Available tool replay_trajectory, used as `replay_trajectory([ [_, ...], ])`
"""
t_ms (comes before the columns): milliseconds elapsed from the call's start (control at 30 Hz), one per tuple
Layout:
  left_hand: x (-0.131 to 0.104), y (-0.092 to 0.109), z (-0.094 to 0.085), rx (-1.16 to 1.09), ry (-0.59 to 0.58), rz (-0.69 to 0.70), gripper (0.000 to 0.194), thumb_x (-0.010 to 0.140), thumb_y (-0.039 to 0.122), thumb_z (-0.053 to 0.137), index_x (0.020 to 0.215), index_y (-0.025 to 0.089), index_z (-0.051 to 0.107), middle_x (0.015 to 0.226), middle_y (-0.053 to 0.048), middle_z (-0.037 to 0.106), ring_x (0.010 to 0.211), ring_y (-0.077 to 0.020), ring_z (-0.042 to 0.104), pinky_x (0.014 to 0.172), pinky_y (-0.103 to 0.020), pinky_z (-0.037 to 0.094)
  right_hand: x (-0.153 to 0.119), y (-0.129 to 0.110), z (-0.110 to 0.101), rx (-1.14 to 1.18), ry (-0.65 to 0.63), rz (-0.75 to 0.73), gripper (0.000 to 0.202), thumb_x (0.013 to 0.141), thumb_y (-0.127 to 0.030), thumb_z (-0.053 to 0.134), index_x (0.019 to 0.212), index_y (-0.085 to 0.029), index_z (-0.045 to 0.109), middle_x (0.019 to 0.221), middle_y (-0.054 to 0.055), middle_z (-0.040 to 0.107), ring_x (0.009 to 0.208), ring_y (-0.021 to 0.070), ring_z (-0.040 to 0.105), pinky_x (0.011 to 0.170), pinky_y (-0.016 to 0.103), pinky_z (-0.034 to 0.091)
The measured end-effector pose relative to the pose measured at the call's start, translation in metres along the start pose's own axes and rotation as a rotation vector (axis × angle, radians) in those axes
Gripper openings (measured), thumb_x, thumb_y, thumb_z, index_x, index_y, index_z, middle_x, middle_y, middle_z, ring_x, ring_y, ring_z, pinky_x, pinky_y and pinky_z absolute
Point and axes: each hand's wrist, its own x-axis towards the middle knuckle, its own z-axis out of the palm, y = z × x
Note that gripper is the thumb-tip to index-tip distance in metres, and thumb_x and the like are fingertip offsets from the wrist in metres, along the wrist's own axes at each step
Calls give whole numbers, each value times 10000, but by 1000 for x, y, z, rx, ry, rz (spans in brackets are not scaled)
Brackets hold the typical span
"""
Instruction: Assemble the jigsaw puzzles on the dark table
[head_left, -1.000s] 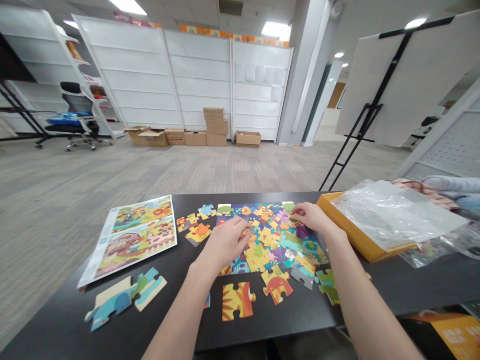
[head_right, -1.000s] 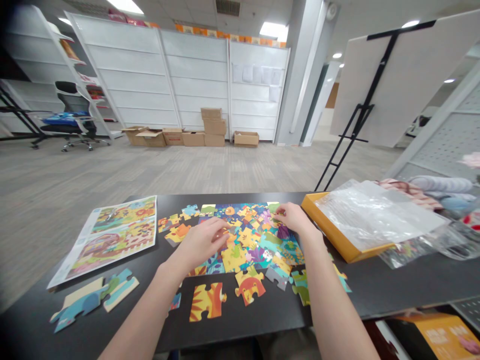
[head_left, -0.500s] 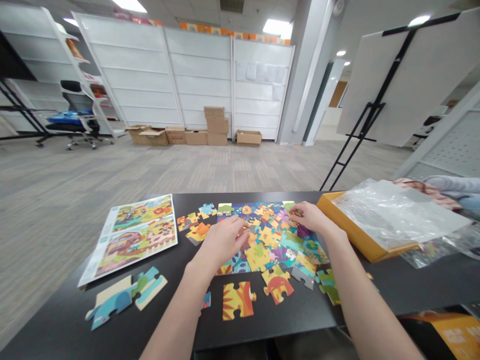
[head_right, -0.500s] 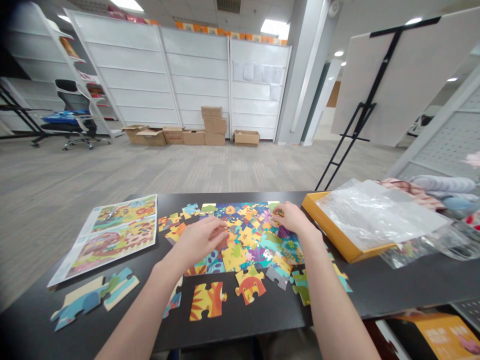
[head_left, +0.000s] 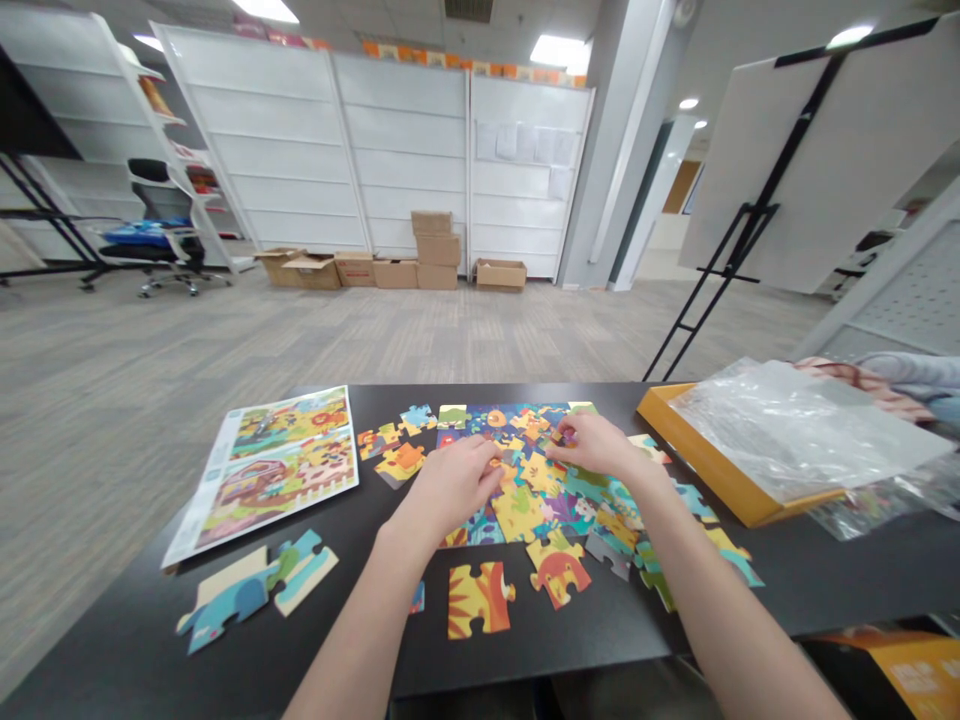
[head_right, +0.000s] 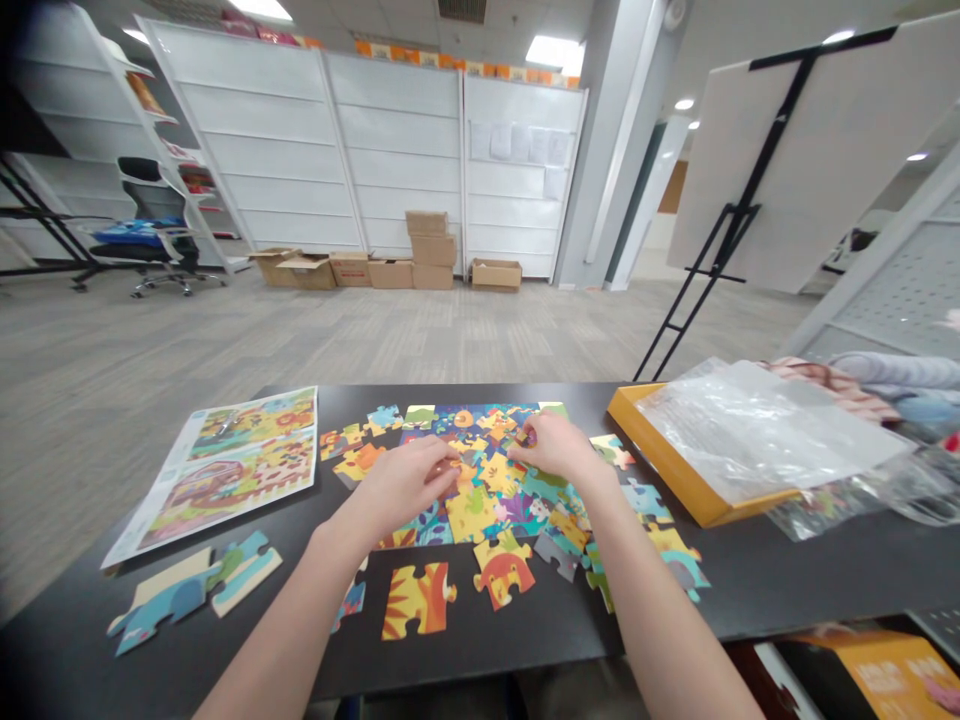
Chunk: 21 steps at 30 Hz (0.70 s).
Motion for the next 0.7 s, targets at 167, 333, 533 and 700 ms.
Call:
replay_trajectory([
  [167, 0, 0, 0, -8, 5, -2, 174, 962, 250, 511, 1004, 205, 674, 1016, -63, 712, 956, -219, 681, 810, -318, 517, 2, 2, 5, 149, 43, -38, 293, 724, -384, 785, 920, -203, 665, 966, 72, 662, 933, 233, 614, 817, 321, 465],
  [333, -3, -2, 4, -121, 55, -43, 180, 953, 278, 535, 1036, 214, 682, 1051, -65, 727, 978, -219, 691, 840, -319, 532, 0, -4, -1, 446, 24, -116, 263, 778, -250, 697, 1024, -219, 608, 963, 29, 675, 873, 187, 611, 794, 316, 477],
  [533, 4, 4, 14, -502, 237, -188, 247, 898, 323, 617, 1104, 197, 668, 1074, -83, 733, 869, -201, 707, 774, -331, 581, -3, -28, -7, 1016, -117, -205, 408, 781, -317, 755, 1159, -223, 634, 1007, 38, 700, 879, 181, 662, 804, 339, 534],
  [700, 12, 10, 16, -900, 186, -212, 203, 857, 312, 653, 992, 163, 680, 852, -56, 735, 774, -189, 717, 708, -305, 590, -4, -39, -5, 1241, -110, -160, 507, 702, -300, 870, 1151, -219, 649, 913, 12, 718, 802, 144, 678, 781, 306, 551],
])
